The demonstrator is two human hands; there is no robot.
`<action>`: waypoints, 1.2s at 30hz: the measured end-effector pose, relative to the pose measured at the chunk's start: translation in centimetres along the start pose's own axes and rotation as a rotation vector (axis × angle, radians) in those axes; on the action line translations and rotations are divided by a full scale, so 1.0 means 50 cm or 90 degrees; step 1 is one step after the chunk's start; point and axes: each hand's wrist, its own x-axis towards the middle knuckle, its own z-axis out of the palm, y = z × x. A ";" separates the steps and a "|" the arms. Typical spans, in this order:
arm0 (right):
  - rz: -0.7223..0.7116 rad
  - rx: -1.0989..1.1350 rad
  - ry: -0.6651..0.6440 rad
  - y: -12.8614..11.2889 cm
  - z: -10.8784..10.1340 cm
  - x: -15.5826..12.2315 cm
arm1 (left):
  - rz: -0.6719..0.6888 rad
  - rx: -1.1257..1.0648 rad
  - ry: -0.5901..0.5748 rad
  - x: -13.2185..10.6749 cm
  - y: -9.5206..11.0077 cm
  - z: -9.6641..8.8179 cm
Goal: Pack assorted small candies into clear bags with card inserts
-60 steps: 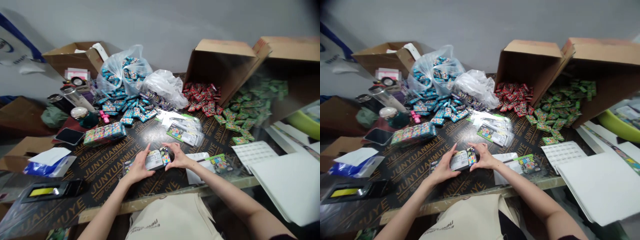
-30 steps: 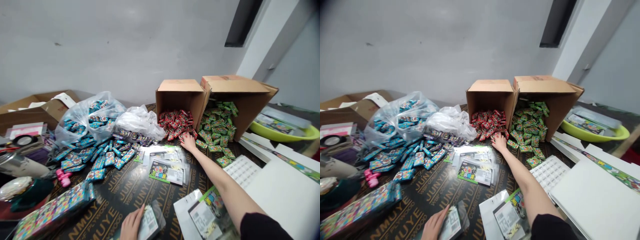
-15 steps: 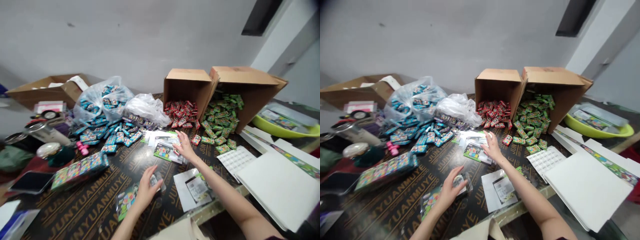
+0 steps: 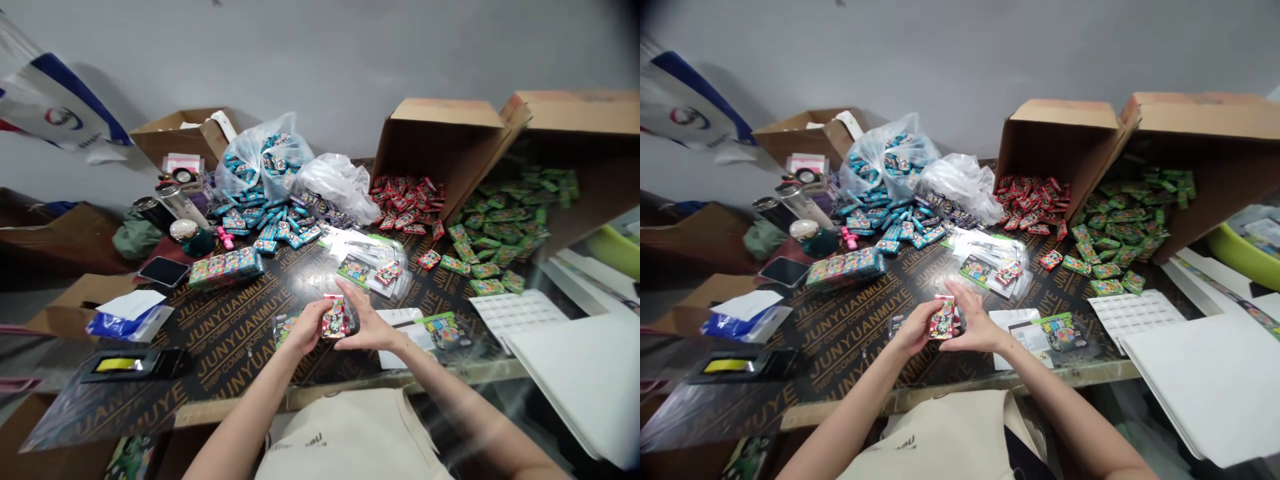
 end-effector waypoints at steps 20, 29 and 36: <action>0.073 -0.057 0.055 0.017 -0.013 -0.035 | 0.071 0.170 0.115 0.033 -0.011 -0.054; -0.059 0.001 0.051 0.055 -0.007 -0.032 | 0.148 0.431 0.098 0.040 -0.022 -0.058; -0.009 -0.117 0.073 0.155 0.005 -0.041 | 0.352 1.042 0.027 0.037 -0.054 -0.136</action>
